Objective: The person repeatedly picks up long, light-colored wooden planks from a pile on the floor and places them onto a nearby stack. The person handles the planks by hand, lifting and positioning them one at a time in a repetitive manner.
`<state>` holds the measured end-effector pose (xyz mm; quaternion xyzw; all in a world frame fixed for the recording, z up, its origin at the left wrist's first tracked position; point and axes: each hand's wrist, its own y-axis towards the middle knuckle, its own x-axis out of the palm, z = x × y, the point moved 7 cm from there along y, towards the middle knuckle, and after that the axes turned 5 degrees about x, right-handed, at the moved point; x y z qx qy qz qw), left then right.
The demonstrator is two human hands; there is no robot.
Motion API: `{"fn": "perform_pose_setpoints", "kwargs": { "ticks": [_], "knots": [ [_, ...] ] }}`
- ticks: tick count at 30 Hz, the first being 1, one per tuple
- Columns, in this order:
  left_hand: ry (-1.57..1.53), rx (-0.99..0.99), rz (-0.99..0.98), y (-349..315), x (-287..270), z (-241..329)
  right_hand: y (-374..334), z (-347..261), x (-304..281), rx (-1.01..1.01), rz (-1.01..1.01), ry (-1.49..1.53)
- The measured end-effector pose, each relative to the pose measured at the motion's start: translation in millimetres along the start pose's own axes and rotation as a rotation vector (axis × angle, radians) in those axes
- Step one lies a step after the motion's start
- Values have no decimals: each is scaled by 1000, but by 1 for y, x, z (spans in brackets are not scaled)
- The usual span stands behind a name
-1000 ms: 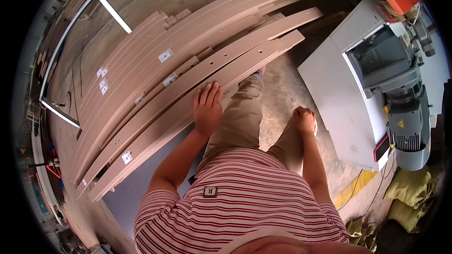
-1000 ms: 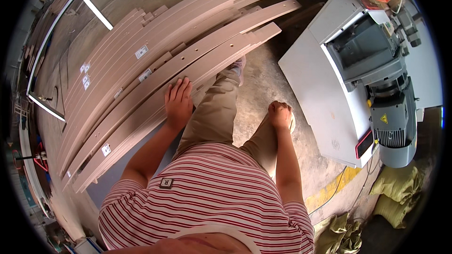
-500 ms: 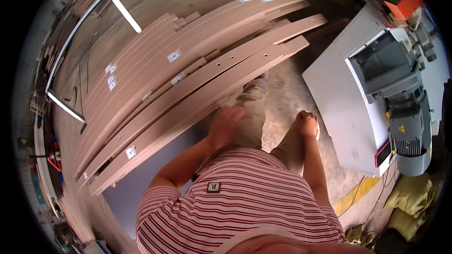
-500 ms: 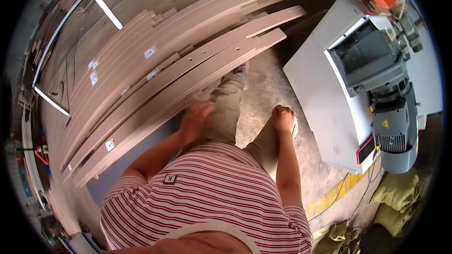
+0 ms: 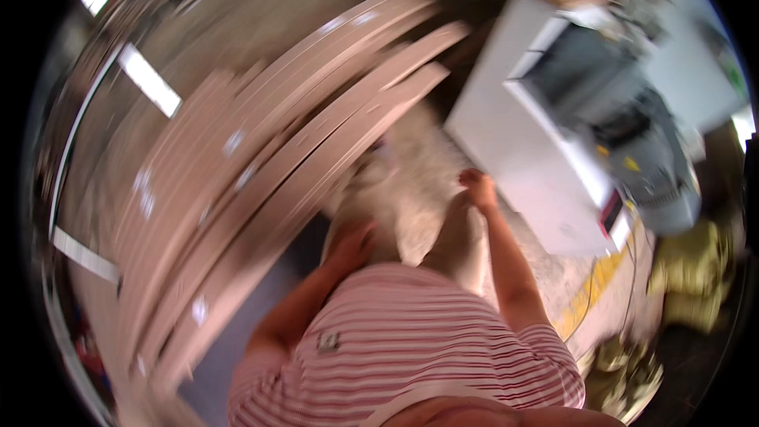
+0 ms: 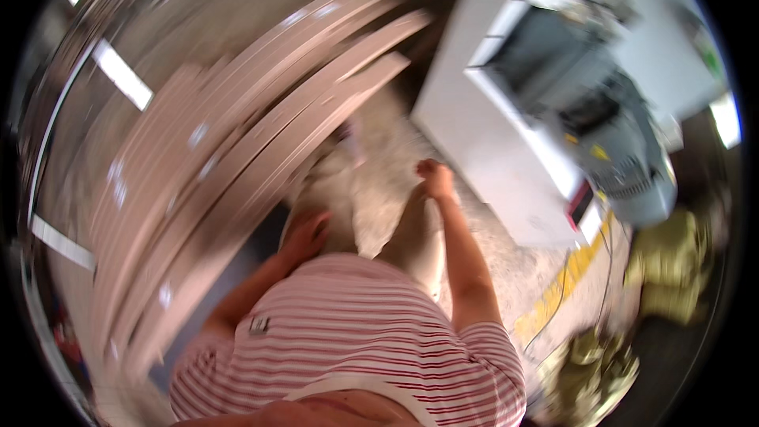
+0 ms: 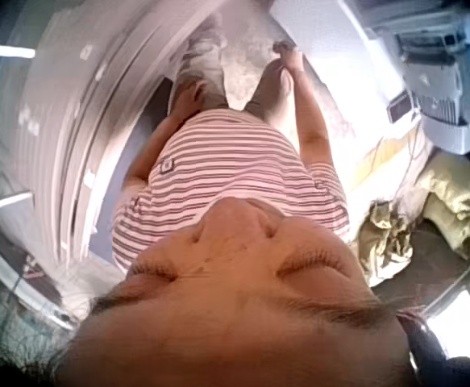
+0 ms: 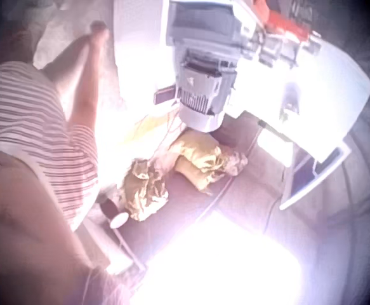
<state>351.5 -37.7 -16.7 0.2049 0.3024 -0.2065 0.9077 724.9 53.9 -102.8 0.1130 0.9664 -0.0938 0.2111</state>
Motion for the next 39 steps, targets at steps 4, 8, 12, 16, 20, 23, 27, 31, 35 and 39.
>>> {"fn": "perform_pose_setpoints", "kwargs": {
  "ticks": [4, 8, 12, 16, 20, 23, 27, 31, 35, 39],
  "knots": [
    [61, 33, -25, 2, -10, -2, 36, -176, -81, 64, 174, 344],
    [75, 35, -7, 10, -15, 10, 79, -263, -178, -131, 208, 756],
    [59, 31, -8, 12, -17, 11, 111, -314, -218, -40, 183, 848],
    [46, 55, -4, 6, -12, 3, 144, -344, -221, -36, 162, 864],
    [32, 15, -9, 3, -8, -10, 141, -373, -201, -20, 209, 709],
    [18, -24, -19, 1, -11, -9, 128, -382, -178, -56, 102, 739],
    [16, 3, -5, 0, -14, -10, 94, -392, -151, -42, -91, 802],
    [-44, -42, -55, 3, -12, -8, 93, -388, -150, 0, -92, 799],
    [-9, 27, -21, 4, -11, -4, 87, -391, -151, -46, -7, 667],
    [6, 28, -4, 1, -14, -5, 54, -401, -120, 6, -119, 775]
  ]
}}
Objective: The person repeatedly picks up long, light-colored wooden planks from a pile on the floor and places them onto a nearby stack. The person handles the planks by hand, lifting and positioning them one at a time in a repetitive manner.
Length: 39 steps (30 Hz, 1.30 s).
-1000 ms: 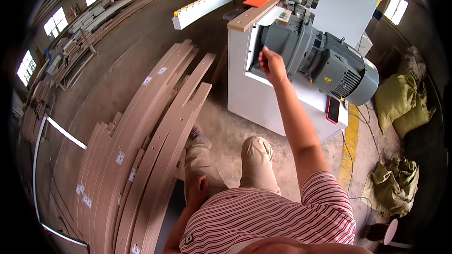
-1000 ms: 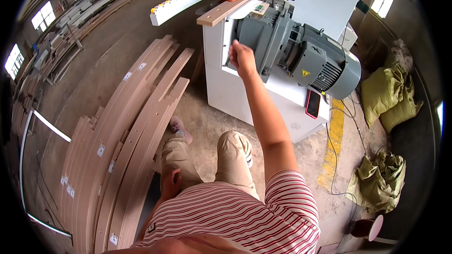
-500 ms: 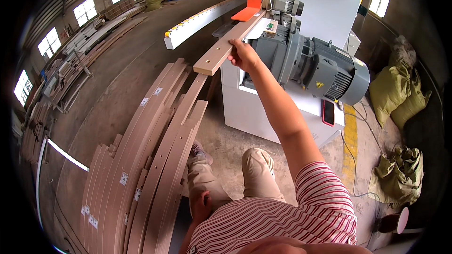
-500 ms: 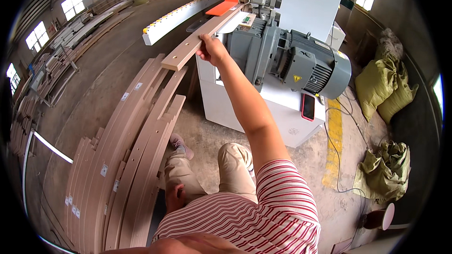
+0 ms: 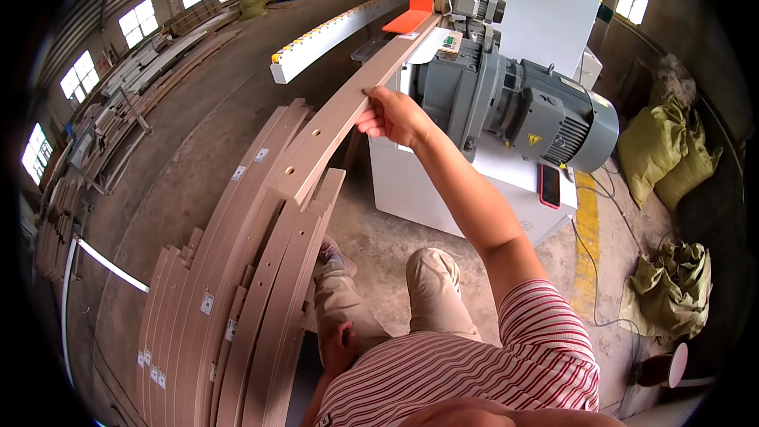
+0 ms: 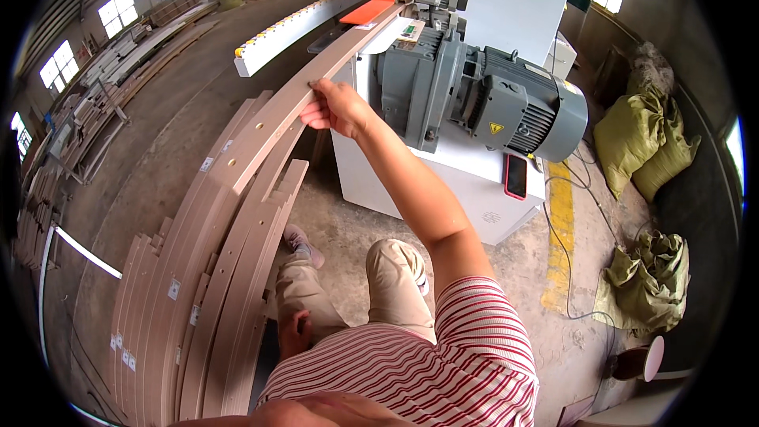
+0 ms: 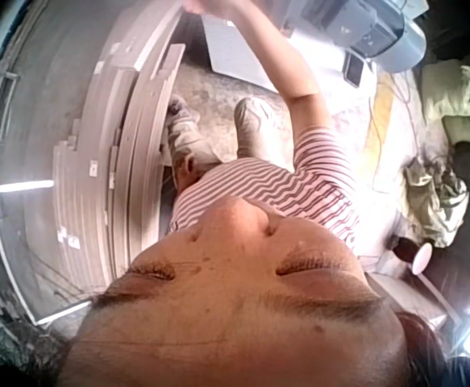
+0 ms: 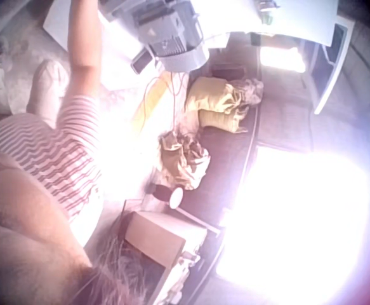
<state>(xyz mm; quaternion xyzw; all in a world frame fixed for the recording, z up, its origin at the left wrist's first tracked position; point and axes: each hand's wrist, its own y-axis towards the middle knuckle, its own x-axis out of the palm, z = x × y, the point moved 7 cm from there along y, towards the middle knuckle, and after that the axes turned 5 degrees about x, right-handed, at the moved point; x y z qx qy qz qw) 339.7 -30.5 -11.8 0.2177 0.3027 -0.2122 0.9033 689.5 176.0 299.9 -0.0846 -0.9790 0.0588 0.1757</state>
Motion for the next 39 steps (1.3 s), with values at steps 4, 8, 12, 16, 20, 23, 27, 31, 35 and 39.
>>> {"fn": "perform_pose_setpoints", "kwargs": {
  "ticks": [4, 8, 12, 16, 20, 23, 27, 31, 35, 39],
  "knots": [
    [-19, -12, -7, 3, 0, 3, -11, 10, 5, 34, -118, 55],
    [-6, 1, -14, 2, 1, 3, -31, 29, 30, 89, -179, 136],
    [7, 21, -4, 0, 7, -3, -36, 29, 39, 53, -152, 44],
    [-9, 13, -11, -2, 12, -7, -41, 32, 49, 44, -175, -71],
    [10, 3, 0, 2, 8, -1, -65, 43, 72, 137, -400, -73],
    [-8, 33, 27, 5, 3, 5, -93, 41, 80, 130, -641, -51],
    [-62, -48, 33, -7, 2, -7, -170, 8, 111, -55, -1047, 295],
    [-117, -92, 5, -12, 24, -29, -268, -32, 119, -215, -1216, 434],
    [-121, -136, -91, 3, 15, -6, -321, -43, 105, -487, -1320, 363],
    [-13, -96, -54, 0, 4, 0, -335, -37, 111, -579, -1353, 374]
  ]
}}
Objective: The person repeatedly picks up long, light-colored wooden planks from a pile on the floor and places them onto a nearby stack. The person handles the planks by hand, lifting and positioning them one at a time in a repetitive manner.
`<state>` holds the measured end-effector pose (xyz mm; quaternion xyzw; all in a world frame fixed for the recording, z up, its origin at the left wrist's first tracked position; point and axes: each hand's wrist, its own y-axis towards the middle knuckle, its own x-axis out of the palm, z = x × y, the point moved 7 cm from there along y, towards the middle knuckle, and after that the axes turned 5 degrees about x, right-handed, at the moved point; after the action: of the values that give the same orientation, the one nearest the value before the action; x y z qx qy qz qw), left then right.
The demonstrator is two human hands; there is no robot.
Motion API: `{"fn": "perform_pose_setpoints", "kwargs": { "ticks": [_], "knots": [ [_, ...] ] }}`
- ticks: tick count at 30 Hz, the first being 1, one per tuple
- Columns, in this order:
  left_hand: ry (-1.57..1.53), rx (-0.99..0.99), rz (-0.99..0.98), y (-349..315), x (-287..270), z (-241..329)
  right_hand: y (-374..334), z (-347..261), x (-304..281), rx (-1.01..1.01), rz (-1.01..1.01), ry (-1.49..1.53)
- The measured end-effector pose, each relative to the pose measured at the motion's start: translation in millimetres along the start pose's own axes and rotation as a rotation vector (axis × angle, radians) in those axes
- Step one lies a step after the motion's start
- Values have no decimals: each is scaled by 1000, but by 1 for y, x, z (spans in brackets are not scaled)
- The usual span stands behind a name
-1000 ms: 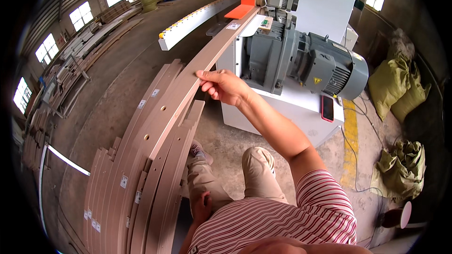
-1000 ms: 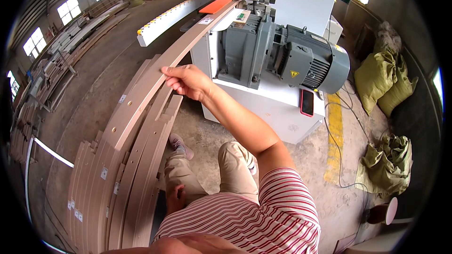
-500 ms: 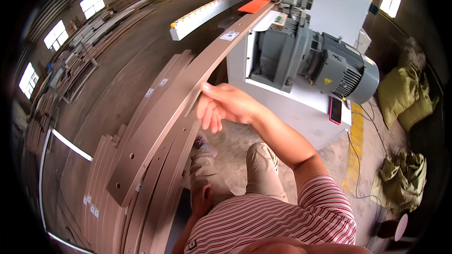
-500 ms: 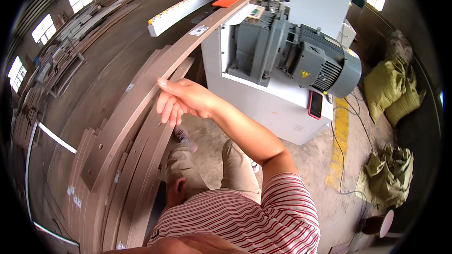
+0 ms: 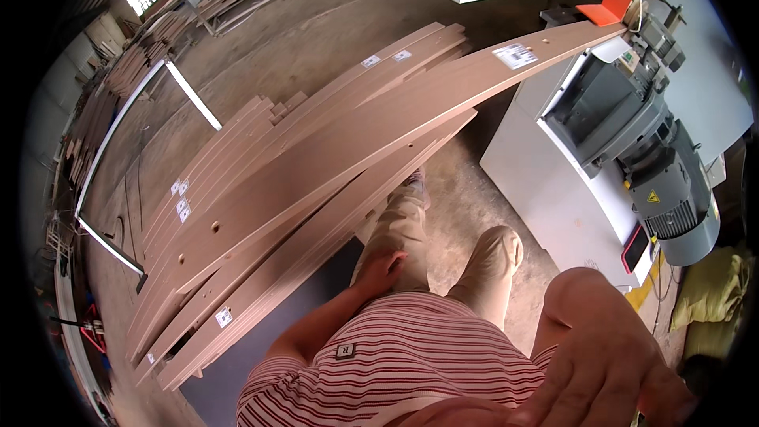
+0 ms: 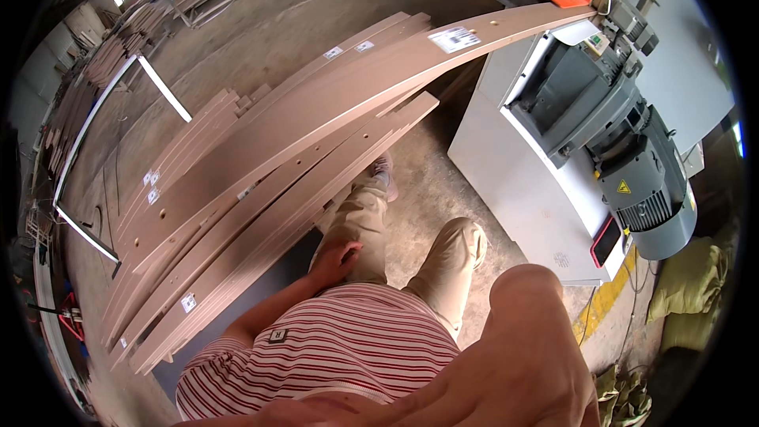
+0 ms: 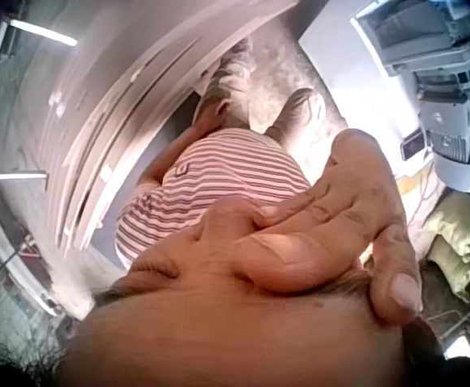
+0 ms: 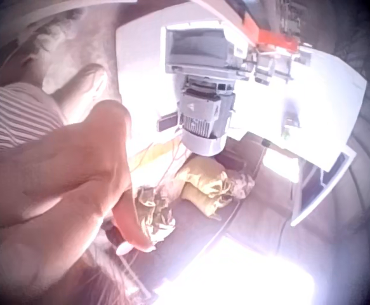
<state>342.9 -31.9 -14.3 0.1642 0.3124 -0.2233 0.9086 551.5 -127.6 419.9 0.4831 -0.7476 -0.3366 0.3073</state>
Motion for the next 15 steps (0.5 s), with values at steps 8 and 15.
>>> {"fn": "perform_pose_setpoints", "kwargs": {
  "ticks": [8, 15],
  "knots": [
    [-217, -57, 38, 6, -4, -2, 8, -13, -4, 124, -110, -160],
    [-739, 114, 136, 73, -87, 92, -46, -49, -56, -242, 440, -429]
  ]
}}
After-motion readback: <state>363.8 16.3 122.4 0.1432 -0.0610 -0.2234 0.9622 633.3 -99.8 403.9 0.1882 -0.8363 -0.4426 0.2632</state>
